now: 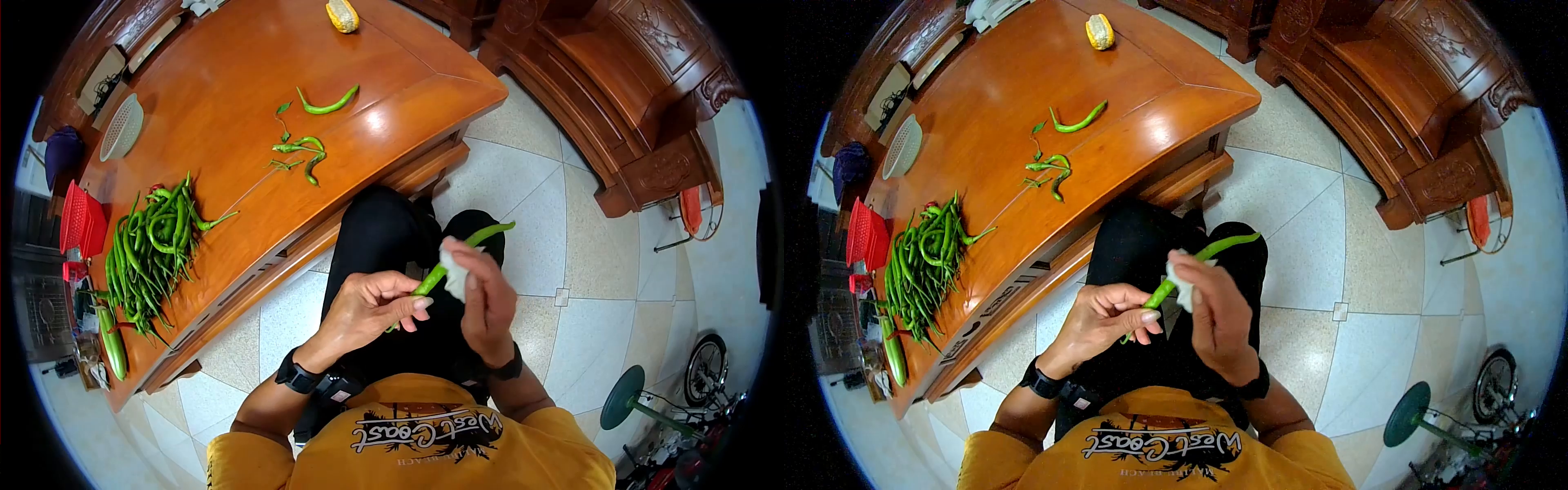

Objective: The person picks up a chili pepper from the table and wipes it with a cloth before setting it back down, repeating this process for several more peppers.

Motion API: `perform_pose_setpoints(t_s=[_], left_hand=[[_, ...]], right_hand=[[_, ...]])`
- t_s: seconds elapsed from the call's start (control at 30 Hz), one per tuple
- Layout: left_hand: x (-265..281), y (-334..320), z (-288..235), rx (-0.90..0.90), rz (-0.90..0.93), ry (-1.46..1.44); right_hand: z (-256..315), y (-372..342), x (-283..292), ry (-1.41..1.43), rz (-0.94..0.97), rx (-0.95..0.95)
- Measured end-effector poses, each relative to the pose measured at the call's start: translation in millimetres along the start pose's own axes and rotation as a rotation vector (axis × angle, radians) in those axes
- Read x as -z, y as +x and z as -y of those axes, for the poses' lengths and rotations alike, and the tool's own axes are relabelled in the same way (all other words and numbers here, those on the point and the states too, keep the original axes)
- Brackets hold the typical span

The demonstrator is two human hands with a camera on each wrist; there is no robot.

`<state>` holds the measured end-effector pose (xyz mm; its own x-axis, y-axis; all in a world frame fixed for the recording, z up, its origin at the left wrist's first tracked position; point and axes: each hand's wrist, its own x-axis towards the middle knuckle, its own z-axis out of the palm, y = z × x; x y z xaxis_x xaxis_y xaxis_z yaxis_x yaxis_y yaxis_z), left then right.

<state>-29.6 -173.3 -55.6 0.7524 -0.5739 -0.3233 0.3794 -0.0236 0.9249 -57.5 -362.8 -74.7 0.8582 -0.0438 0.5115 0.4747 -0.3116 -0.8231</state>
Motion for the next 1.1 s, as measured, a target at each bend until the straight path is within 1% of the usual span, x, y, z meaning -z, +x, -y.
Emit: perform_pose_setpoints(t_s=[0.07, 0.13, 0.2, 0.27, 0.3, 0.33, 0.4, 0.43, 0.53, 0.57, 0.6, 0.63, 0.7, 0.8, 0.87, 0.93, 1.0, 1.03, 1.1], left_hand=[[1, 2, 2, -0.023, -0.011, 0.013], [2, 3, 1, -0.017, -0.018, 0.018], [3, 1, -3, 0.019, -0.020, 0.015], [4, -1, -3, 0.025, 0.004, -0.015], [5, -2, -3, 0.026, 0.014, -0.031], [5, -3, -4, 0.024, 0.029, -0.037], [5, -4, -7, 0.019, 0.062, -0.050], [5, -3, -6, 0.011, 0.070, -0.051], [5, -1, -4, -0.004, 0.083, -0.038], [6, 1, -4, -0.004, 0.080, -0.024], [6, 2, -4, -0.003, 0.077, -0.010], [7, 2, -2, -0.036, 0.080, -0.014], [7, 2, -3, -0.009, 0.082, -0.011], [7, -1, -5, 0.028, 0.089, -0.020], [9, -3, -7, 0.052, 0.106, -0.033], [11, -5, -9, 0.077, 0.132, -0.052], [13, -7, -9, 0.074, 0.136, -0.052], [14, -7, -8, 0.073, 0.138, -0.052], [16, -8, -6, 0.065, 0.131, -0.060]], right_hand=[[3, -5, -7, 0.069, 0.079, 0.002], [9, -3, -7, -0.047, 0.169, 0.103], [8, -6, -8, 0.029, 0.191, 0.051], [3, -4, -11, 0.046, 0.086, 0.028], [-2, -2, -9, -0.024, 0.007, 0.064], [-9, -3, -6, -0.114, -0.049, 0.051], [-15, -5, -6, -0.055, -0.170, -0.044], [-13, -2, -10, 0.066, -0.251, -0.082], [-6, -1, -3, -0.083, -0.021, -0.006], [2, 0, -6, -0.059, -0.013, -0.029], [4, 1, -7, -0.065, 0.045, 0.040], [3, -2, -11, -0.023, 0.063, 0.049], [2, -5, -13, 0.010, 0.085, 0.043], [-4, 5, -4, -0.131, 0.027, 0.062], [-14, 10, 4, -0.190, -0.059, 0.069], [-22, 13, 13, -0.249, -0.133, 0.016], [-24, 14, 22, -0.269, -0.185, -0.119], [-29, 15, 25, -0.320, -0.207, -0.078], [-32, 14, 27, -0.331, -0.215, -0.092]])
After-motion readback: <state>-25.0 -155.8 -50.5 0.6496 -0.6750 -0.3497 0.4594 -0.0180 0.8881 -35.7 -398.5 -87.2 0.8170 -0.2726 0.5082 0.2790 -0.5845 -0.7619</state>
